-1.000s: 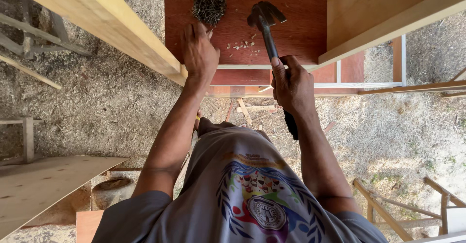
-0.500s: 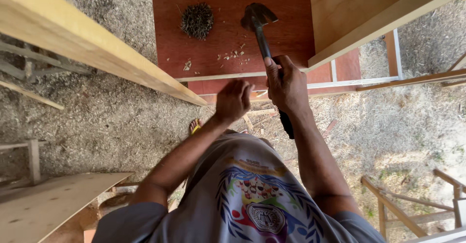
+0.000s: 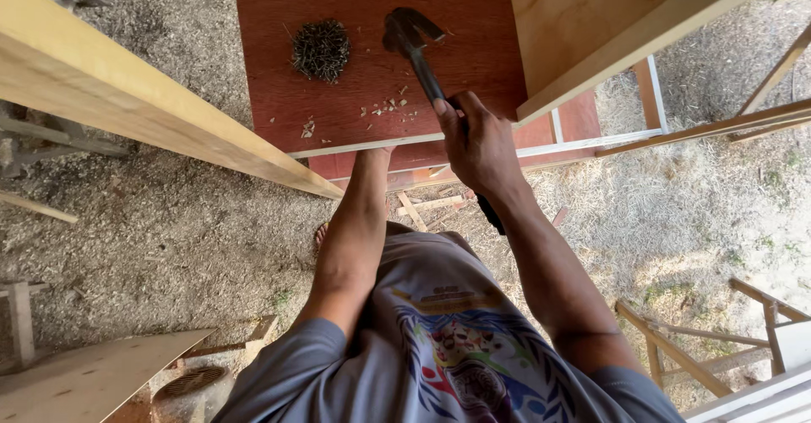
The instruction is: The person hammers nails into a wooden frame using a hammer. They repeatedly pick up nails from a pile on a red board and drive them into the frame while kneeling on the ground.
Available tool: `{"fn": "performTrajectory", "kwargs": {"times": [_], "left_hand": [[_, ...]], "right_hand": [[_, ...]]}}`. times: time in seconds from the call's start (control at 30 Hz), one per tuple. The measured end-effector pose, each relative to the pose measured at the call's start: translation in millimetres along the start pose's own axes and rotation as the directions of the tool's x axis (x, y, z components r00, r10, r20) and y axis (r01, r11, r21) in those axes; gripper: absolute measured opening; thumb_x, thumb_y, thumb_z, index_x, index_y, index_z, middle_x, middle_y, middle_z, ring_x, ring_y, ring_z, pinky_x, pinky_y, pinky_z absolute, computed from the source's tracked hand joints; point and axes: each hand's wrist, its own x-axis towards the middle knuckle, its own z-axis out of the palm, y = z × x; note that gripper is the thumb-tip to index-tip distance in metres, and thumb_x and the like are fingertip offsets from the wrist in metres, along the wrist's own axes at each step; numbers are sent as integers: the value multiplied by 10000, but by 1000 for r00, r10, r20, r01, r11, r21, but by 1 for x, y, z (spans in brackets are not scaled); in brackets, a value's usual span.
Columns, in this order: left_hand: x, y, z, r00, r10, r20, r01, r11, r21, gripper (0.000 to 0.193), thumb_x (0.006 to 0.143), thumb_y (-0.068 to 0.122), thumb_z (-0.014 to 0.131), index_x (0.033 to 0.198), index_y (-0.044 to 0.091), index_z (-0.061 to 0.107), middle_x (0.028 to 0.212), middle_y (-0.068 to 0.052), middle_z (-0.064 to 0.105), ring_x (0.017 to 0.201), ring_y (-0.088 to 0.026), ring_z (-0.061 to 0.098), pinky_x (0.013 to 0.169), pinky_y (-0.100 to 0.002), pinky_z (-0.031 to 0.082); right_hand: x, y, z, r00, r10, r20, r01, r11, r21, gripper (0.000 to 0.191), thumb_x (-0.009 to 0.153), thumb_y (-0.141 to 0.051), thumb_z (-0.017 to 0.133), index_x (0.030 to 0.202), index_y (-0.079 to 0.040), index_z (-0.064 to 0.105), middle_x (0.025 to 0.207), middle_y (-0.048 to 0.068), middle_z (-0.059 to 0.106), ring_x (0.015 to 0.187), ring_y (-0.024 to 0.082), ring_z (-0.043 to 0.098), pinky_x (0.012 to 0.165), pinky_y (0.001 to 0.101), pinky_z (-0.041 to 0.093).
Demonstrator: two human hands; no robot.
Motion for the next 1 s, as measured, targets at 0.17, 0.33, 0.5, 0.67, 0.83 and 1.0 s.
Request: {"fn": "performTrajectory", "kwargs": {"times": [0.17,0.33,0.5,0.67,0.83,1.0], "left_hand": [[11,13,8,994,5,109,10,991,-132,336,1081,290,551,1307,45,597,1242,-125,640,1106,-276,617,980,-443,557],[4,47,13,992,48,113,-27,984,-176,386,1090,333,501,1344,54,582,1305,-128,620,1163,-296,604,1023,-471,538],[-10,34,11,989,-111,99,127,977,-172,437,1100,376,451,1382,63,567,1367,-131,601,1219,-315,591,1065,-499,518],[-2,-3,1,967,-198,159,232,943,-238,471,1104,412,407,1404,80,555,1407,-125,588,1259,-325,583,1092,-521,507],[9,-14,-1,956,-154,249,217,943,-252,465,1053,392,386,1388,111,546,1416,-92,593,1256,-295,591,1062,-514,534],[4,-13,2,989,-55,136,82,976,-203,473,1090,398,396,1412,85,545,1431,-131,575,1269,-285,568,1038,-516,523]], "right_hand": [[4,-13,-7,989,-141,-42,141,990,-1,379,1091,-354,569,966,-6,653,612,128,602,491,258,605,473,438,430],[-18,-26,-38,999,-22,-48,31,983,179,359,1083,-347,544,918,-31,585,576,110,609,522,235,701,477,400,495],[-15,-25,-22,980,-103,-173,112,993,44,354,1107,-314,557,932,-10,595,612,167,542,529,334,614,528,438,451],[-2,-15,2,982,-169,-88,168,986,-19,356,1115,-328,589,956,-11,630,639,177,571,579,371,582,519,452,423],[-17,-15,-34,985,-126,-120,136,987,81,381,1121,-366,514,934,-43,589,604,119,593,506,190,609,453,388,440],[-16,-16,-34,943,-209,-258,236,969,76,388,1176,-359,472,961,-43,532,642,131,573,561,200,587,464,381,414]]}}
